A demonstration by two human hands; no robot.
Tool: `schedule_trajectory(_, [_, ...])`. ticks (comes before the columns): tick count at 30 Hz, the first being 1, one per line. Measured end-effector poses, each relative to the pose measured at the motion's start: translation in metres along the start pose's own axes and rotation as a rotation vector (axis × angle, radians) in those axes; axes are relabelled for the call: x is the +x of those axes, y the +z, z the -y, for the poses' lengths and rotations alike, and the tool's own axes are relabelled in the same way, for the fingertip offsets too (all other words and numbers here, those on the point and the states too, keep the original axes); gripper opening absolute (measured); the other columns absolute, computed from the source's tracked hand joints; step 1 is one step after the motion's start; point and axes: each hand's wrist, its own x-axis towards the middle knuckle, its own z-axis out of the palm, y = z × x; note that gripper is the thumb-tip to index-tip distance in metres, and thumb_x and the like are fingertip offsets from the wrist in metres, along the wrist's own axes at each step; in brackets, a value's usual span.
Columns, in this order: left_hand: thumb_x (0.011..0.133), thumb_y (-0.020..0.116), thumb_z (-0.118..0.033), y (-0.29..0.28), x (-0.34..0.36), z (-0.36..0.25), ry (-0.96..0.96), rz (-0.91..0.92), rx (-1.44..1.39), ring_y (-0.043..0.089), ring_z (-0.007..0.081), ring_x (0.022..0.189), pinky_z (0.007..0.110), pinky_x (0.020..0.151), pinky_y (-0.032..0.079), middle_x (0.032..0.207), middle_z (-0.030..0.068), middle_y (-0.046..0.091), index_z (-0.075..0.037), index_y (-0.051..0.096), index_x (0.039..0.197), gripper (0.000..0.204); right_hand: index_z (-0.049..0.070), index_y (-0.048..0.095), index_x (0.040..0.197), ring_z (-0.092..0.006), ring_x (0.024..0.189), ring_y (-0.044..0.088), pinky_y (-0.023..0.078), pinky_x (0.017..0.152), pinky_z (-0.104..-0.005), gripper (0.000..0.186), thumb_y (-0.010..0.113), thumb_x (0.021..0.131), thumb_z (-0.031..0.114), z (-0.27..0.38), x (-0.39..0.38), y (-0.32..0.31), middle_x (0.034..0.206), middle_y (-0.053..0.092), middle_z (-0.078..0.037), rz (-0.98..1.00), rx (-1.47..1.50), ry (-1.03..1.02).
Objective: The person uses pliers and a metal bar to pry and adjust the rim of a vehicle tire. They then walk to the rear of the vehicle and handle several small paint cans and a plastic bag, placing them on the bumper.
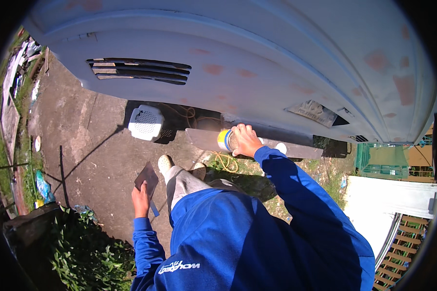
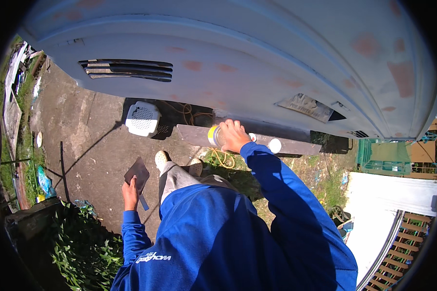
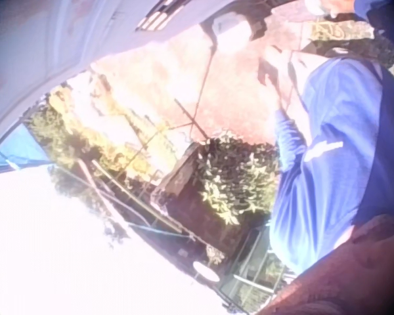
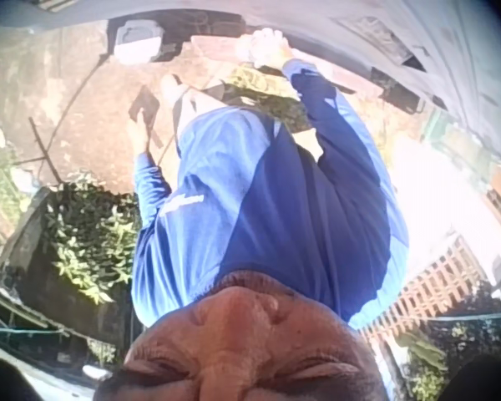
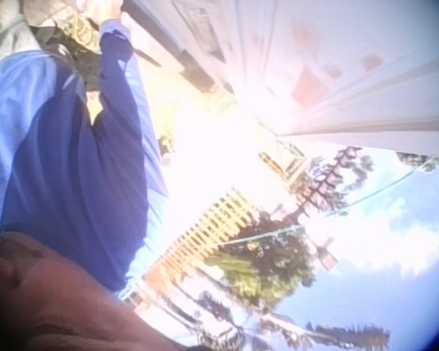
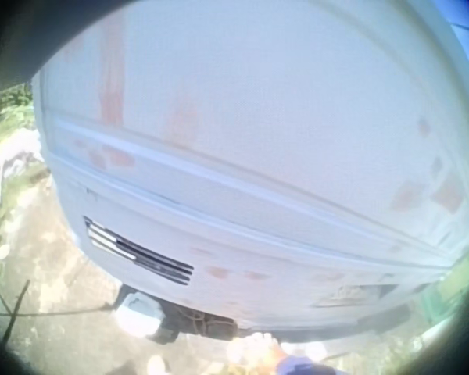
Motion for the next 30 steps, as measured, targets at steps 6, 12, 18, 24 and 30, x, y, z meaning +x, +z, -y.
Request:
schedule_trajectory(6, [0.097, 0.060, -0.027, 0.012, -0.014, 0.002, -0.005, 0.013, -0.059, 0.067, 0.0408, 0.093, 0.044, 0.083, 0.049, 0.098, 0.0268, 0.070, 0.008, 0.068, 0.104, 0.037, 0.006, 0.046, 0.131, -0.0399, 0.118, 0.048, 0.049, 0.094, -0.0541, 0.097, 0.094, 0.052, 0.035, -0.002, 0.001, -0.005, 0.123, 0.047, -0.017, 0.018, -0.034, -0.024])
schedule_trajectory(12, [0.097, 0.060, -0.027, 0.015, -0.018, -0.006, 0.029, 0.005, -0.081, 0.066, 0.0308, 0.090, 0.040, 0.082, 0.049, 0.097, 0.0210, 0.071, 0.007, 0.067, 0.106, 0.036, 0.007, 0.047, 0.129, -0.0380, 0.117, 0.049, 0.049, 0.093, -0.0524, 0.094, 0.094, 0.052, 0.034, 0.000, -0.004, -0.010, 0.122, 0.048, -0.016, -0.031, -0.076, -0.028])
schedule_trajectory(18, [0.096, 0.060, -0.029, 0.015, -0.016, -0.008, 0.010, 0.033, 0.012, 0.067, 0.0350, 0.091, 0.042, 0.082, 0.049, 0.097, 0.0240, 0.071, 0.007, 0.068, 0.105, 0.038, 0.013, 0.046, 0.139, -0.0374, 0.123, 0.042, 0.046, 0.097, -0.0506, 0.090, 0.091, 0.062, 0.027, 0.019, -0.025, 0.003, 0.133, 0.042, -0.014, -0.206, -0.100, 0.022])
schedule_trajectory(24, [0.095, 0.063, -0.032, 0.008, -0.022, -0.001, -0.059, 0.097, 0.051, 0.067, 0.0404, 0.089, 0.044, 0.080, 0.049, 0.093, 0.0291, 0.069, 0.010, 0.067, 0.098, 0.043, 0.020, 0.051, 0.137, -0.0395, 0.128, 0.038, 0.043, 0.104, -0.0510, 0.080, 0.088, 0.066, 0.023, 0.035, -0.049, 0.021, 0.137, 0.039, -0.017, -0.439, -0.104, 0.123])
schedule_trajectory(30, [0.094, 0.064, -0.035, -0.008, -0.044, 0.063, -0.094, 0.150, 0.143, 0.063, 0.0461, 0.088, 0.049, 0.080, 0.046, 0.090, 0.0319, 0.067, 0.011, 0.066, 0.093, 0.047, 0.015, 0.047, 0.139, -0.0425, 0.130, 0.036, 0.036, 0.110, -0.0540, 0.086, 0.090, 0.065, 0.023, 0.032, -0.061, 0.060, 0.137, 0.037, -0.019, -0.708, 0.099, 0.225])
